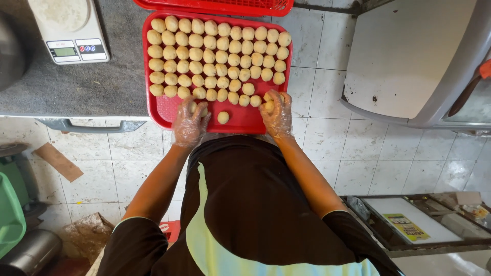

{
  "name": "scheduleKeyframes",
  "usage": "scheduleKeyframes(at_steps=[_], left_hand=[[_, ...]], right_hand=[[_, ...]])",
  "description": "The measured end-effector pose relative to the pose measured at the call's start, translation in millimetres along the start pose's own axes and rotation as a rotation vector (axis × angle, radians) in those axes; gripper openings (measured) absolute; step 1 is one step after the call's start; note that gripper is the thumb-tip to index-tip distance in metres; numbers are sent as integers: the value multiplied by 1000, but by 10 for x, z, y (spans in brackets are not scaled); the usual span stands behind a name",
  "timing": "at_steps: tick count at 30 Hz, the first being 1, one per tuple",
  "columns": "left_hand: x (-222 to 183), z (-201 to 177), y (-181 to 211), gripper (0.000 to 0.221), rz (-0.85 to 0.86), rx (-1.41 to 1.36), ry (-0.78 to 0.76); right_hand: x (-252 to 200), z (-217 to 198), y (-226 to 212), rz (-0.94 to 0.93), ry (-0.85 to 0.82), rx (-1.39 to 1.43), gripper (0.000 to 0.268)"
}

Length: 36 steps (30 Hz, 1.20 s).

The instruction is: Cleaning a plastic tray and then neatly arranging small round dough balls into rows

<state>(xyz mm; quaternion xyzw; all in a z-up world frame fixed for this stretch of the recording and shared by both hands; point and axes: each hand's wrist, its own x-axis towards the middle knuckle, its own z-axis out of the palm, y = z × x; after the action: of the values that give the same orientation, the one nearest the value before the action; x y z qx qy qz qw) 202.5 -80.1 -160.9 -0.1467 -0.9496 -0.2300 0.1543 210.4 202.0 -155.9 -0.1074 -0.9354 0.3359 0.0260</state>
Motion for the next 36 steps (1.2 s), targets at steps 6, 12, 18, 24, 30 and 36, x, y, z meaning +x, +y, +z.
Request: scheduleKeyframes(at_steps=[6, 12, 18, 24, 30, 36], left_hand=[[-58, -83, -108, 37, 58, 57, 13], [7, -121, -48, 45, 15, 85, 20], [520, -133, 286, 46, 88, -47, -1], [1045, 75, 666, 69, 257, -80, -707], [1218, 238, 609, 77, 370, 28, -769], [1221, 26, 777, 74, 207, 34, -784]], right_hand=[[112, 15, -88, 4, 100, -28, 49], [131, -66, -114, -11, 63, 51, 49], [198, -150, -46, -75, -44, 57, 51], [278, -223, -125, -88, -129, 56, 46], [250, -171, -1, -47, -149, 50, 64], [199, -78, -43, -35, -170, 39, 66]])
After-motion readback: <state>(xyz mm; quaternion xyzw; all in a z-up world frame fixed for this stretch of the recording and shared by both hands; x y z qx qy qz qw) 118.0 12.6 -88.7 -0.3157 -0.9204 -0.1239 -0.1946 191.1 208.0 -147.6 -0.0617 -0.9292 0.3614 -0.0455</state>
